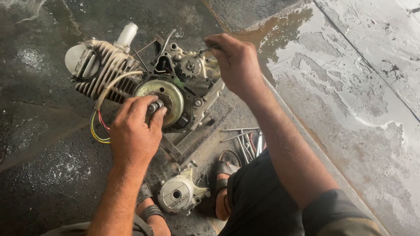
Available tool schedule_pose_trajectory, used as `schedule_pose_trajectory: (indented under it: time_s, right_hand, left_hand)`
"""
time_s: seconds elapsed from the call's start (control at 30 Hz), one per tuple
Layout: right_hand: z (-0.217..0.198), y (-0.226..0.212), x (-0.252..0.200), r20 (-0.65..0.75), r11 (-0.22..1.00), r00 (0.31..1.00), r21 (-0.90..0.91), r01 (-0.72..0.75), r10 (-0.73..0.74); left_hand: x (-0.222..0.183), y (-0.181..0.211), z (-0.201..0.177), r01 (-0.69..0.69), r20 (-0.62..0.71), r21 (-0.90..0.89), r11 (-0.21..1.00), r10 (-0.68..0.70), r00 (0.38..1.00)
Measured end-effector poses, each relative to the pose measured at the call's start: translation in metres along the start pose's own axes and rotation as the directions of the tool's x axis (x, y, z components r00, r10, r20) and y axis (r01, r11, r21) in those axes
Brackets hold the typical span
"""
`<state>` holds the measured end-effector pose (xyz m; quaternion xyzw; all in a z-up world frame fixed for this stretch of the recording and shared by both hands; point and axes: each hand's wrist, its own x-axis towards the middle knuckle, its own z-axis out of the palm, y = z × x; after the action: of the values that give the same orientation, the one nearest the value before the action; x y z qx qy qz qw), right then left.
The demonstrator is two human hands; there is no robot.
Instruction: Disassemble and inspect parts of a motorcycle engine located on a shop floor.
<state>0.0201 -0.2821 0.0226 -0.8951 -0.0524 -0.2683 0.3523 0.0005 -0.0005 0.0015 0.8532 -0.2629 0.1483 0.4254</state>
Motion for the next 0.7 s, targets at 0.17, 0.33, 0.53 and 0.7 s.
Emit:
schedule_pose_trajectory:
  time_s: [0.17, 0.33, 0.53, 0.7]
  right_hand:
    - [0.02, 0.011, 0.028, 0.105, 0.993, 0.992, -0.089, 0.073, -0.063]
    - [0.016, 0.03, 0.04, 0.11, 0.995, 0.994, -0.102, -0.004, 0.015]
    - [0.005, 0.024, 0.038, 0.108, 0.982, 0.983, 0.103, -0.157, 0.146]
    - [0.017, 0.021, 0.036, 0.186, 0.976, 0.965, 0.073, -0.203, 0.187]
  left_hand:
    - [-0.002, -0.005, 0.006, 0.0, 0.003, 0.011, 1.0, 0.0, 1.0]
    - [-0.002, -0.009, 0.002, -0.008, 0.013, 0.03, 1.0, 0.008, 1.0]
    - [-0.002, -0.009, 0.003, -0.014, 0.015, -0.004, 1.0, 0.014, 1.0]
    - [-0.001, -0.008, 0.002, 0.0, 0.025, 0.004, 1.0, 0.0, 1.0]
